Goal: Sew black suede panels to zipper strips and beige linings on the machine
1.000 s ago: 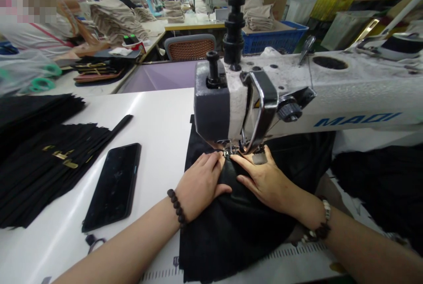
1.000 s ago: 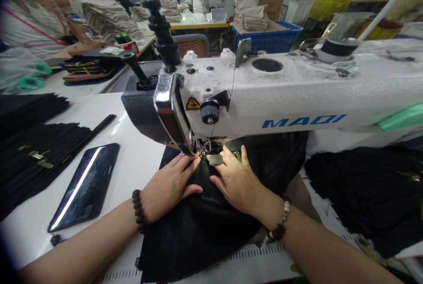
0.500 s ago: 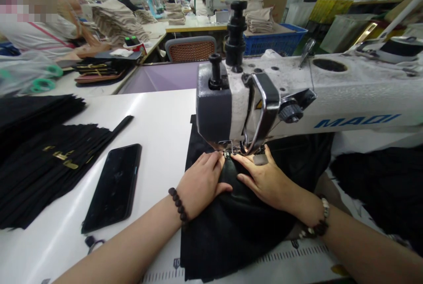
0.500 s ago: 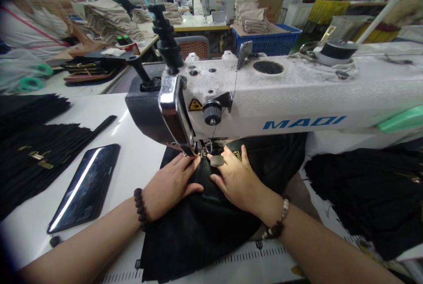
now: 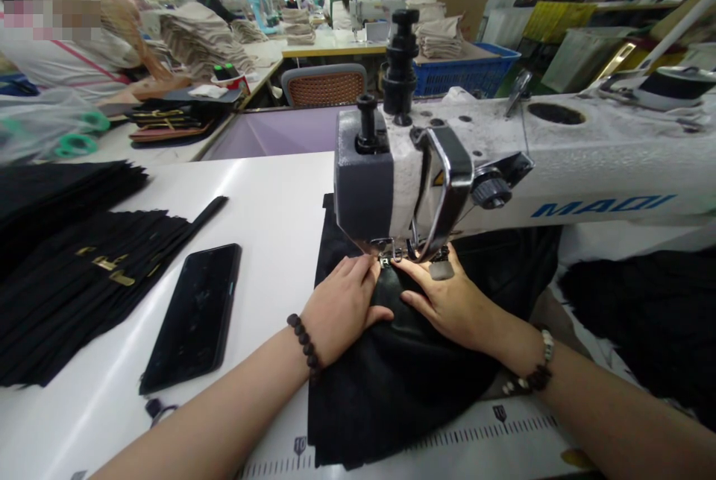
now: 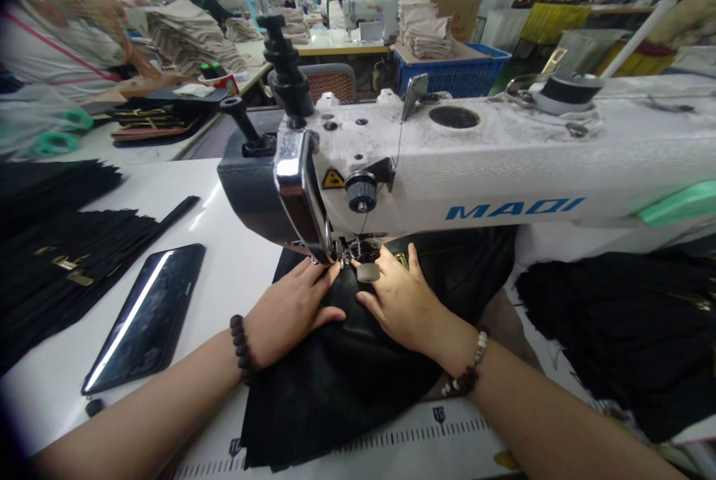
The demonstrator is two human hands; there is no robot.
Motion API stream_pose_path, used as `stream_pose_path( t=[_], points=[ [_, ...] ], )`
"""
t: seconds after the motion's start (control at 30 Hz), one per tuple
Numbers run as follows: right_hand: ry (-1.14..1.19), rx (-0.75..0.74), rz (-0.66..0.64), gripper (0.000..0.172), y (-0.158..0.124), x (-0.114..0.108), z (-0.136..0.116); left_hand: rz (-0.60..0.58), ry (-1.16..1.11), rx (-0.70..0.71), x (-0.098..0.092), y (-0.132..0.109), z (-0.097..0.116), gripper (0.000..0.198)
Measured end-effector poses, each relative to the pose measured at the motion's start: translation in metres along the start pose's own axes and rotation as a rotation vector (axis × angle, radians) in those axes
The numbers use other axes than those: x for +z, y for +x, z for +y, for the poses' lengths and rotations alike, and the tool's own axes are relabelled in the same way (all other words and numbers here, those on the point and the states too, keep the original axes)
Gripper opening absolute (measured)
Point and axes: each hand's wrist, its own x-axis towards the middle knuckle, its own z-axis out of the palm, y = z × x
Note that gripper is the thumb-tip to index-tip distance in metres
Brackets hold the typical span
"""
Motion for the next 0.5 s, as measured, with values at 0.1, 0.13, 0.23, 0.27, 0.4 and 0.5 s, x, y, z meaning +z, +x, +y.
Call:
stream_pose_path(
  t=[0.1,0.13,0.23,0.27,0.4,0.5],
  points=[
    [-0.014,-0.007,0.006,0.038,0.0017,-0.0012,0.0006,0.001,0.012,-0.001,-0.0002,0.0020,-0.0007,0.065],
    [-0.019,-0.009,0.009,0.037,0.0022,-0.0015,0.0009,-0.002,0.013,0.000,-0.0003,0.0028,-0.0011,0.065],
    [-0.023,-0.010,0.013,0.036,0.0029,-0.0016,0.0016,-0.014,0.010,0.000,-0.0006,0.0042,-0.0019,0.063],
    [-0.021,-0.010,0.012,0.035,0.0029,-0.0014,0.0018,-0.015,0.010,-0.001,-0.0006,0.0042,-0.0021,0.063],
    [-0.019,-0.011,0.018,0.037,0.0025,0.0002,0.0022,-0.009,0.016,-0.004,-0.0002,0.0021,-0.0020,0.064],
    [-0.018,-0.011,0.023,0.037,0.0023,0.0010,0.0023,-0.004,0.006,-0.002,0.0004,0.0006,-0.0017,0.064]
  ],
)
